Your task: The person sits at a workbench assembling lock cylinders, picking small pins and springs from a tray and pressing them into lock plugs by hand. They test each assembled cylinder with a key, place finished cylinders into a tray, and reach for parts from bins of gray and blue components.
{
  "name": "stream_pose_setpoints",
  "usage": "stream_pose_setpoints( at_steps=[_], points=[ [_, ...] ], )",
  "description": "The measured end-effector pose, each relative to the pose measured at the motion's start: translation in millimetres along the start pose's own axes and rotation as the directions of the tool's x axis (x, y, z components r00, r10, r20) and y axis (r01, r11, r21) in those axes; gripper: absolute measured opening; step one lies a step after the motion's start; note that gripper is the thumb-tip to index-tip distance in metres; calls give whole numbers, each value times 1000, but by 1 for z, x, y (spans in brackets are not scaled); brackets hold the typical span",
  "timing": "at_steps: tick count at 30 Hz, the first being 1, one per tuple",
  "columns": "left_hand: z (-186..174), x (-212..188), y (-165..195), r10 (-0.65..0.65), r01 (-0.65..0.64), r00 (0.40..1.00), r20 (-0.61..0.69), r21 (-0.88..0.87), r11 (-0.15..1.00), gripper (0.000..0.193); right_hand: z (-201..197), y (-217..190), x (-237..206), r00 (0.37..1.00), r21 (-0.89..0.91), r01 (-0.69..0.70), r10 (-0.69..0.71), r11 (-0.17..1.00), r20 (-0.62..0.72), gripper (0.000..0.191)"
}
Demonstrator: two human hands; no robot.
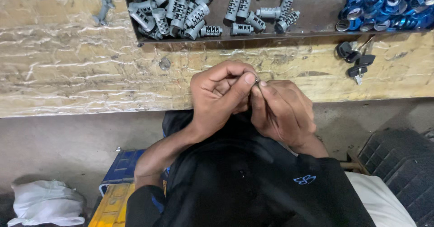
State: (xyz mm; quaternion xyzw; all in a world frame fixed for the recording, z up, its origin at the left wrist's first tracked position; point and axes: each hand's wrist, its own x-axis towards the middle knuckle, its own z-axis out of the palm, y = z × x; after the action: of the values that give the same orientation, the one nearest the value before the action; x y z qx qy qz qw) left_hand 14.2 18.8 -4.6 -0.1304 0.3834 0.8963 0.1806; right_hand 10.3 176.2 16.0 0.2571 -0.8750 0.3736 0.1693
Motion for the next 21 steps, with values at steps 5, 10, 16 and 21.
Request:
stream_pose_setpoints(
  at_steps=[5, 10, 16, 21],
  points=[
    [-7, 2, 6, -1, 3, 999, 43, -31, 1000, 10, -5, -6, 14, 992, 60, -121, 120, 991, 26, 25],
    [-14, 8, 19, 77, -104, 987, 141, 200, 974, 9, -10, -1, 29, 980, 115, -189, 181, 975, 80, 29],
    [-22, 16, 35, -111, 57, 975, 190, 270, 961, 11, -13, 5, 24, 972, 313, -230, 200, 921, 125, 25],
    [-17, 10, 26, 27, -76, 983, 180, 270, 960, 8, -22, 23, 39, 930, 382, -346, 259, 857, 261, 14]
  ],
)
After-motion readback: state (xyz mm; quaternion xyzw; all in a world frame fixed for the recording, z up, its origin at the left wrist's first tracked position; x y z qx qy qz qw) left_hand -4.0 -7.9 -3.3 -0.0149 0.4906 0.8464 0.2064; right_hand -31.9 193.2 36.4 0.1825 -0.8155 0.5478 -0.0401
